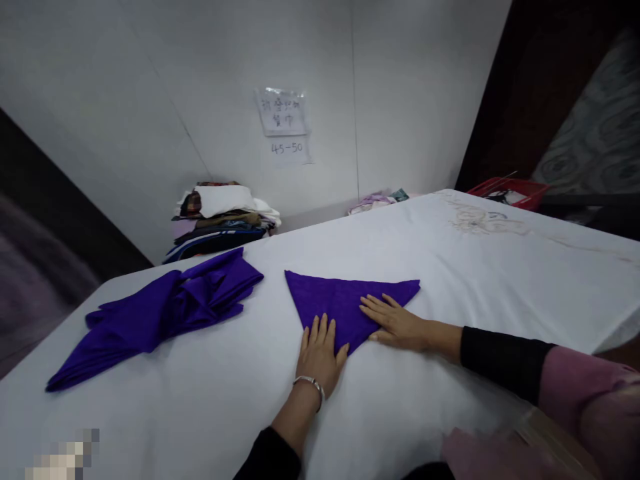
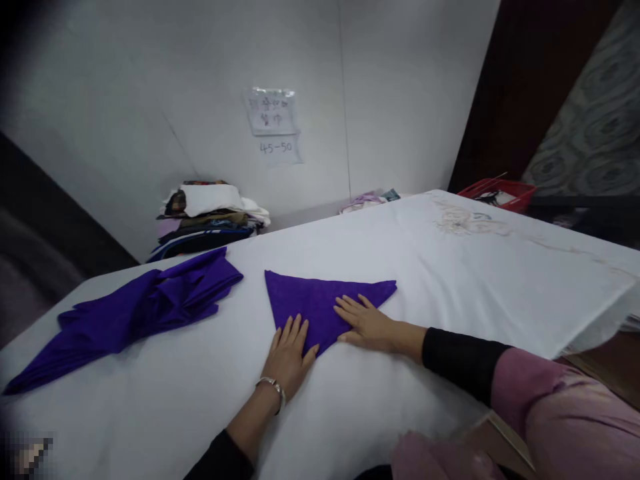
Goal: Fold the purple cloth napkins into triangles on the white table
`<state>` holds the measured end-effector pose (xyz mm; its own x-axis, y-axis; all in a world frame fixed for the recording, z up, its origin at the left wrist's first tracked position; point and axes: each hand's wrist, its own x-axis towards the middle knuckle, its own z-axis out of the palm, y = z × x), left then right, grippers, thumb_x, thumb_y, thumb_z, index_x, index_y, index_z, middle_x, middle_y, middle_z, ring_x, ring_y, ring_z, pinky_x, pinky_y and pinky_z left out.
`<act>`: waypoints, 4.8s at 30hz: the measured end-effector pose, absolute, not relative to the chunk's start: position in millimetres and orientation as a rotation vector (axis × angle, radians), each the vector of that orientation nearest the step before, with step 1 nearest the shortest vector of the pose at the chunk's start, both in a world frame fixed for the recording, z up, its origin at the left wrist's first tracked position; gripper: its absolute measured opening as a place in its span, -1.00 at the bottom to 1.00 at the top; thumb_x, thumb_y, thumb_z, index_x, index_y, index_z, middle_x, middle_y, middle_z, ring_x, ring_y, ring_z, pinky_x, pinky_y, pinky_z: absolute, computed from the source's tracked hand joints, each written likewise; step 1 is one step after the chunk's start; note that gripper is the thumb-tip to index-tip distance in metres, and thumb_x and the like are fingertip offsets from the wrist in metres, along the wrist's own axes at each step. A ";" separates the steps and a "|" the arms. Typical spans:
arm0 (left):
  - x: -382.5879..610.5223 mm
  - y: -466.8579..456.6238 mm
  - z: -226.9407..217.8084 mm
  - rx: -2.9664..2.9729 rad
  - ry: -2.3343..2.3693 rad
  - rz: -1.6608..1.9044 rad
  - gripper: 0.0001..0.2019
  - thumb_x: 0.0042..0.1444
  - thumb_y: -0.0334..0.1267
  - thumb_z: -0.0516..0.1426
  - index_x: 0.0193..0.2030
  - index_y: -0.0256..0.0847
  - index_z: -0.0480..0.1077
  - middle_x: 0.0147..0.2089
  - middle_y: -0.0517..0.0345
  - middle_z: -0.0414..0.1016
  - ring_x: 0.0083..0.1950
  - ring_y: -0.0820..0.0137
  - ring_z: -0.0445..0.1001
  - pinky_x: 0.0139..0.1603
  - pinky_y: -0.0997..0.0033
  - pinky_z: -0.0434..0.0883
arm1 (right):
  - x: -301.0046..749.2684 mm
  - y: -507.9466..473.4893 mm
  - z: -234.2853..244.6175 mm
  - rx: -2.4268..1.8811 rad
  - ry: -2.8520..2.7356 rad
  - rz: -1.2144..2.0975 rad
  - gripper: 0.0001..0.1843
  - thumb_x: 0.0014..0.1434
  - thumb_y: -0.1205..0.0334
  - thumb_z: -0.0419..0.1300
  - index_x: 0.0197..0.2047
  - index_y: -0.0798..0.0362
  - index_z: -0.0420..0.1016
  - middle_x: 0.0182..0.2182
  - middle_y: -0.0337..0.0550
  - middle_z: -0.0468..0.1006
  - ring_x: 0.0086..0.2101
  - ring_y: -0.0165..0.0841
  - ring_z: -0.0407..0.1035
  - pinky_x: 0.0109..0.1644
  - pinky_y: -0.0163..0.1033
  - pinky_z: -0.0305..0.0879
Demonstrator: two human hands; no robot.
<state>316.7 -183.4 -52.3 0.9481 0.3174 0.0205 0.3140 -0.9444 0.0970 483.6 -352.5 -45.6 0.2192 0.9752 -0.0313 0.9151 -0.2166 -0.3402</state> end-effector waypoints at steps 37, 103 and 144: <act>299.7 -190.4 -35.7 2.907 0.158 0.415 -0.91 0.12 -0.33 0.05 -0.39 -0.17 0.34 -0.31 0.16 0.36 -0.24 0.31 0.29 -0.22 0.27 0.25 | 571.6 -434.1 -67.4 -2.341 -1.520 -0.343 -0.62 0.29 0.21 -0.10 0.00 0.01 0.47 0.00 -0.05 0.46 0.02 -0.19 0.32 0.07 -0.01 0.28; 303.4 -184.1 -63.4 2.943 0.598 0.137 -0.40 0.21 0.02 -0.19 0.30 -0.28 0.03 0.37 -0.06 -0.07 0.38 0.17 -0.20 0.31 0.01 -0.07 | 515.3 -282.8 -49.9 -2.002 -2.053 0.307 -0.30 0.22 -0.20 -0.10 0.33 -0.08 -0.09 0.30 -0.16 -0.07 0.25 -0.11 -0.20 0.29 0.08 -0.28; 302.6 -186.0 -51.0 2.761 0.591 0.010 -0.39 0.20 0.03 -0.16 0.31 -0.27 -0.01 0.38 -0.05 -0.16 0.38 0.17 -0.30 0.33 -0.03 -0.17 | 511.8 -89.9 -47.1 -2.209 -2.020 0.285 -0.24 0.24 -0.21 -0.27 0.32 0.15 -0.08 0.31 0.05 -0.14 0.27 -0.14 -0.27 0.25 0.14 -0.34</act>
